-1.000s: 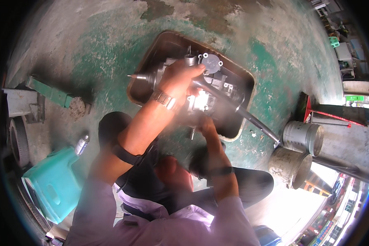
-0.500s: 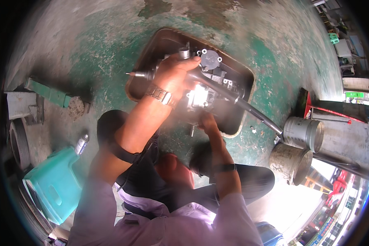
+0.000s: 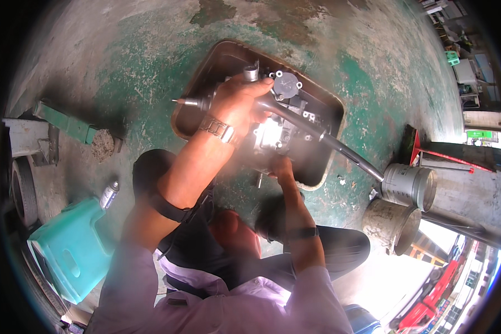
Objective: The person sits on the floor and uses a wrench to tighten bolts on a mechanical part placed in a metal tray. They repeatedly adjust the wrench and reposition their hands to work on different bolts.
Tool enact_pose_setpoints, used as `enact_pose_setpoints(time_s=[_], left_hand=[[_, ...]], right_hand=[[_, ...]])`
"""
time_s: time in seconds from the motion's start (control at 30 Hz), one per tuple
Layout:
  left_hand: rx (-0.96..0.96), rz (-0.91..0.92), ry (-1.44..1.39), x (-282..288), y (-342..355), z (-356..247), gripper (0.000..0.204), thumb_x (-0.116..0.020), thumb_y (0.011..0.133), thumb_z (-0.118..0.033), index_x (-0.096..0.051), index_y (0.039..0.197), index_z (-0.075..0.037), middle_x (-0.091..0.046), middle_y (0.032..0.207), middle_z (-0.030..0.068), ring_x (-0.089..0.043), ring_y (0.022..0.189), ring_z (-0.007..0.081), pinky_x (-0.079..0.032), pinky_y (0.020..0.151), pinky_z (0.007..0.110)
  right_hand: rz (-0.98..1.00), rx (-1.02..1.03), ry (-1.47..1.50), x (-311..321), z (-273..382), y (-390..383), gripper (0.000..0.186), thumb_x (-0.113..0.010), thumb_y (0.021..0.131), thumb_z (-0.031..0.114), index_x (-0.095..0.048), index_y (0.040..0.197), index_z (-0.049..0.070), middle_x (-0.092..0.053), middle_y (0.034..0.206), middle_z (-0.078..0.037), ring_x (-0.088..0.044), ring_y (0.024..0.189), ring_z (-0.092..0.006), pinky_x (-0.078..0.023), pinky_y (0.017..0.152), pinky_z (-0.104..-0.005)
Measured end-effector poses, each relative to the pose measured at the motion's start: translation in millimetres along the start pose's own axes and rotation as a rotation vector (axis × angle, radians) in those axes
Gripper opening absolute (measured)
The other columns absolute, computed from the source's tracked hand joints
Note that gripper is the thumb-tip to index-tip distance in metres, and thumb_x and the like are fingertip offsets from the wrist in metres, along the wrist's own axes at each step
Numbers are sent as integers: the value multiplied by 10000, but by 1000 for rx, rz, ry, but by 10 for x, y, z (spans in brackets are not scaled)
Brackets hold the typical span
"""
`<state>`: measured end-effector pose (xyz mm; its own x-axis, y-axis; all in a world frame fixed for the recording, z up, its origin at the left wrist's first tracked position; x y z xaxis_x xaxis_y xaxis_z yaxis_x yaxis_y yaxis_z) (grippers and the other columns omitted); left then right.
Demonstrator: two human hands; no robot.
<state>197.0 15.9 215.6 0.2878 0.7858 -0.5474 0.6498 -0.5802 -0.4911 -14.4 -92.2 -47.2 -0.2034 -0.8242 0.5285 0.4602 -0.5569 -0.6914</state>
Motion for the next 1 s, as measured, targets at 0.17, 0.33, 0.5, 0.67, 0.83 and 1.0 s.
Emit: enact_pose_setpoints(time_s=[0.17, 0.33, 0.5, 0.67, 0.83, 1.0], left_hand=[[-2, -10, -5, 6, -46, -59, 204, -675, 768, -104, -547, 884, 4, -611, 840, 110, -574, 569, 195, -453, 326, 278], [-3, -57, 41, 27, -63, -93, 226, -682, 764, -118, -553, 909, -3, -613, 852, 96, -586, 614, 195, -461, 333, 275], [-5, -37, 49, 31, -58, -93, 218, -682, 764, -118, -558, 906, -8, -612, 845, 95, -587, 620, 193, -462, 336, 273], [8, -20, 31, 41, 1, -51, 211, -677, 774, -129, -557, 894, -3, -607, 828, 100, -571, 561, 194, -463, 341, 275], [-8, -1, 34, 35, 50, -23, 205, -672, 783, -134, -556, 886, -1, -603, 819, 105, -558, 519, 198, -459, 338, 277], [-13, -5, 8, 33, 43, -34, 187, -663, 789, -116, -556, 883, 5, -602, 825, 107, -561, 522, 203, -452, 328, 271]], right_hand=[[-200, 173, -413, 86, 140, 14, 448, -489, 858, 461, -630, 938, 44, -600, 699, -47, -586, 582, -213, -506, 467, -323], [34, -125, 178, -64, -60, -8, 420, -490, 861, 458, -611, 905, 59, -604, 646, -88, -613, 553, -235, -506, 468, -347], [-301, 330, -607, 14, 291, -24, 355, -515, 840, 336, -612, 925, 5, -660, 730, -123, -664, 683, -274, -522, 550, -319], [-95, -108, 210, -37, -34, -47, 306, -521, 846, 377, -577, 964, 100, -623, 709, -134, -631, 612, -266, -509, 494, -378], [-263, 298, -679, -4, 261, 10, 352, -561, 788, 444, -625, 890, 114, -645, 780, -146, -640, 679, -292, -505, 555, -382], [-347, 252, -396, 44, 130, -40, 454, -423, 864, 449, -632, 878, 46, -637, 839, -205, -608, 819, -392, -484, 703, -475]])
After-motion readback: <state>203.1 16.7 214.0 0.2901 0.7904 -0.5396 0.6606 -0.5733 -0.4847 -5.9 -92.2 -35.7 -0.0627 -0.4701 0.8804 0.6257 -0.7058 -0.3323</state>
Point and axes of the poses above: each hand's wrist, its own y-axis towards the middle knuckle, its own x-axis out of the back of the hand, z = x × y, the point moved 6 cm from there along y, towards the middle knuckle
